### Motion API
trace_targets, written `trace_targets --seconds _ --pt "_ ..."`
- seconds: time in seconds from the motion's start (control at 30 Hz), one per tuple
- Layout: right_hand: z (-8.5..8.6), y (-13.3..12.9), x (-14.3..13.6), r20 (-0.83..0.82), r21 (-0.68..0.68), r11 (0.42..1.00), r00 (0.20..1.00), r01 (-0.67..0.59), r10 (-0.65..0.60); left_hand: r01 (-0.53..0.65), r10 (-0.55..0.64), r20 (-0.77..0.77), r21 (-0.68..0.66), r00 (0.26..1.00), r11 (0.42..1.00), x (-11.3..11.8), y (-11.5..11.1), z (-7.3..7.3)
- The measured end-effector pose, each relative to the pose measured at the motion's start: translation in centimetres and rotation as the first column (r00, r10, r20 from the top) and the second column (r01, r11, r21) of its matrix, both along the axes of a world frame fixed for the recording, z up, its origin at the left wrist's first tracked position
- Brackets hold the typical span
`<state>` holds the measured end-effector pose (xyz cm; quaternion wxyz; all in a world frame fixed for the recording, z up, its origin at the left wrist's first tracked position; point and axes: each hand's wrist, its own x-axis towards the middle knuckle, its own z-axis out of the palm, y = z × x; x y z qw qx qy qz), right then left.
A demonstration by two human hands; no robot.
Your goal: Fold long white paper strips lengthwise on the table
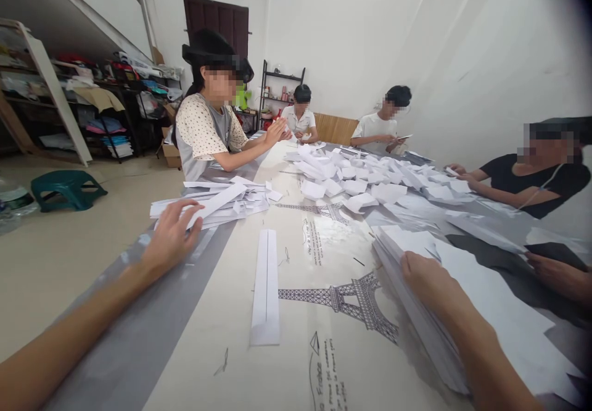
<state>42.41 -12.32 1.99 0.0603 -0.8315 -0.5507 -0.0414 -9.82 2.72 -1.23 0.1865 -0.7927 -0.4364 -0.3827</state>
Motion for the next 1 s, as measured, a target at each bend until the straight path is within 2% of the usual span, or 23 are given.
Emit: trace_targets --seconds 0.03,0.1,0.2,0.3,0.4,0.53,0.67,0.73,0.83,0.93,1.0 --pt "0.3 -0.1 -0.2 0.001 -0.021 1.0 1.0 0.019 -0.019 0.102 -0.103 -0.036 -0.022 0.994 0.995 0.5 -0.4 -0.1" --pt "1.1 -0.2 -0.9 0.008 -0.025 0.998 0.998 0.06 -0.06 0.303 -0.316 -0.118 -0.119 0.941 0.946 1.4 -1.2 -0.3" --pt "2.1 -0.3 -2.6 0.027 0.045 0.995 0.996 0.088 -0.089 0.422 -0.469 -0.172 -0.251 0.866 0.871 2.8 -2.6 -0.6" --pt "2.4 -0.5 -4.7 0.058 0.114 0.993 0.998 0.033 -0.04 0.4 -0.492 -0.179 -0.385 0.852 0.832 4.5 -4.2 -0.6" --pt "1.7 -0.7 -7.0 0.081 0.243 0.964 0.993 -0.105 0.088 0.416 -0.541 -0.186 -0.455 0.821 0.788 6.0 -5.6 -0.4" --pt "0.1 -1.0 -10.0 0.172 0.415 0.827 0.925 -0.38 0.339 0.472 -0.65 -0.202 -0.536 0.733 0.699 6.8 -6.3 -0.3" --pt "-0.6 -1.5 -12.4 0.126 0.501 0.714 0.858 -0.489 0.498 0.42 -0.666 -0.241 -0.615 0.706 0.667 7.0 -6.6 -0.1" --pt "-0.6 -1.8 -13.2 0.024 0.533 0.698 0.833 -0.479 0.553 0.419 -0.666 -0.239 -0.617 0.706 0.666 7.3 -6.9 0.0" --pt "-0.3 -2.1 -13.9 -0.212 0.554 0.727 0.775 -0.407 0.595 0.459 -0.663 -0.189 -0.585 0.724 0.668 8.1 -7.9 -0.1" --pt "0.5 -2.5 -14.2 -0.414 0.573 0.751 0.675 -0.328 0.61 0.475 -0.611 -0.062 -0.57 0.789 0.67 9.1 -9.1 -0.4" --pt "1.1 -2.8 -14.4 -0.519 0.599 0.754 0.587 -0.268 0.621 0.5 -0.584 0.066 -0.6 0.809 0.625 9.8 -9.8 -0.4"
